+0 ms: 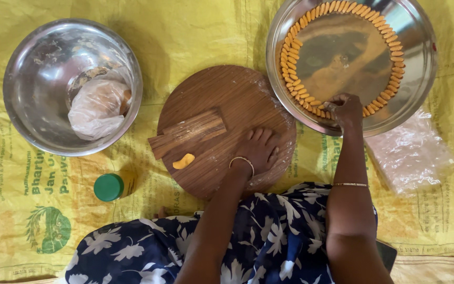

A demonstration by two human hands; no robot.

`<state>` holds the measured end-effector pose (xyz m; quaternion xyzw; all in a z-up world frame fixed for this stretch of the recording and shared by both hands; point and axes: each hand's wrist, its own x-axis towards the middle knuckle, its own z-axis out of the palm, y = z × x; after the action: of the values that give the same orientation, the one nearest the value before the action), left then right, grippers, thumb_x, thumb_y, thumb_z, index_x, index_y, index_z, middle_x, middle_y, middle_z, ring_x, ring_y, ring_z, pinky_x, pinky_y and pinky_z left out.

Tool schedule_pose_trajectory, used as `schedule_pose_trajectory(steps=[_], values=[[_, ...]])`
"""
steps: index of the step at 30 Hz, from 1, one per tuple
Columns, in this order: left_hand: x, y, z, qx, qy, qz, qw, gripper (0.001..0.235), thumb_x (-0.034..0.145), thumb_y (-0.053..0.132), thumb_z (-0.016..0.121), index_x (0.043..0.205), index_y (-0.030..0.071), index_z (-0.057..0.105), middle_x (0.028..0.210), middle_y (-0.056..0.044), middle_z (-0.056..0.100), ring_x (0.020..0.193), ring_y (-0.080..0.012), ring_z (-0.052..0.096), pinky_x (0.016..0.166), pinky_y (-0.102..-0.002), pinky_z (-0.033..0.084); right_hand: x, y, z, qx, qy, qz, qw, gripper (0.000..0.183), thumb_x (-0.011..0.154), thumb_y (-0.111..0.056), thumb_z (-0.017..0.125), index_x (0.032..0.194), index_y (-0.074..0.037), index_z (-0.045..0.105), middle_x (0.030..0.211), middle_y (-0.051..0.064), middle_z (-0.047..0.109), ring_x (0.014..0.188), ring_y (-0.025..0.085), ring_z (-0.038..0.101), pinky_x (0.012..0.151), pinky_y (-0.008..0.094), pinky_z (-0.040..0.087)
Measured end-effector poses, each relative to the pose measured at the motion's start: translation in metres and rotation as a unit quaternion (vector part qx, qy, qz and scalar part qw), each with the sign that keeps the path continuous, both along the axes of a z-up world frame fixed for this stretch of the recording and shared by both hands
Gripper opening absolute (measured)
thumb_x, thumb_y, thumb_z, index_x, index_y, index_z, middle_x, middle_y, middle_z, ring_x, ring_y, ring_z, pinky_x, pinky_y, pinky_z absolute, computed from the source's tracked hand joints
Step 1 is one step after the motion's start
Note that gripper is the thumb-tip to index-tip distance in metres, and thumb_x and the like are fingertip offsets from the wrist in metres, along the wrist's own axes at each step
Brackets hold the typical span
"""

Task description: The person sits on the floor and shapes small pieces of yellow dough into elongated forms using a wooden grooved tool. They roll the dough between palms, press it into the tool, and place the finished pieces onto a metal tray.

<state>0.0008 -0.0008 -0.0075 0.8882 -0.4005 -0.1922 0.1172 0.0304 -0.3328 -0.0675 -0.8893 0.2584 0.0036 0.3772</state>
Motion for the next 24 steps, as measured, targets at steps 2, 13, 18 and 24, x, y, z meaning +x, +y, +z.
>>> schedule_pose_trajectory(steps=[2,13,18,24], values=[[0.0004,0.0002,0.0007,0.002,0.000,-0.002,1.000,0.050,0.103,0.038,0.041,0.140,0.007,0.052,0.136,-0.013,0.048,0.128,-0.0278,0.043,0.109,-0.044,0.034,0.0005,0.0013,0.0005,0.000,0.004,-0.002,1.000,0.022,0.084,-0.012,0.087,0.101,-0.001,0.079,0.093,0.014,0.077,0.077,0.021,0.072,0.071,0.035,0.056],[-0.0005,0.0012,0.0033,-0.019,-0.013,0.002,1.000,0.050,0.100,0.038,0.045,0.140,0.007,0.052,0.135,-0.013,0.049,0.127,-0.0283,0.043,0.109,-0.045,0.034,0.0008,0.0062,-0.0057,0.048,-0.045,-0.023,0.998,0.015,0.085,-0.005,0.082,0.099,-0.002,0.079,0.092,0.010,0.079,0.079,0.015,0.074,0.073,0.031,0.058],[-0.0004,0.0009,0.0034,-0.021,-0.009,0.006,1.000,0.050,0.100,0.037,0.045,0.139,0.007,0.052,0.136,-0.013,0.049,0.128,-0.0285,0.043,0.109,-0.045,0.034,-0.0001,0.0027,-0.0060,0.018,-0.012,-0.019,1.000,0.016,0.085,-0.007,0.085,0.099,-0.001,0.079,0.090,0.012,0.078,0.077,0.019,0.072,0.071,0.033,0.056],[-0.0014,0.0004,0.0019,-0.023,-0.008,0.009,1.000,0.050,0.100,0.037,0.046,0.139,0.007,0.053,0.137,-0.012,0.049,0.129,-0.0285,0.043,0.111,-0.045,0.033,-0.0006,0.0018,-0.0054,0.011,-0.030,-0.006,0.999,0.016,0.084,-0.006,0.083,0.099,-0.002,0.079,0.092,0.012,0.078,0.080,0.019,0.073,0.073,0.033,0.056]])
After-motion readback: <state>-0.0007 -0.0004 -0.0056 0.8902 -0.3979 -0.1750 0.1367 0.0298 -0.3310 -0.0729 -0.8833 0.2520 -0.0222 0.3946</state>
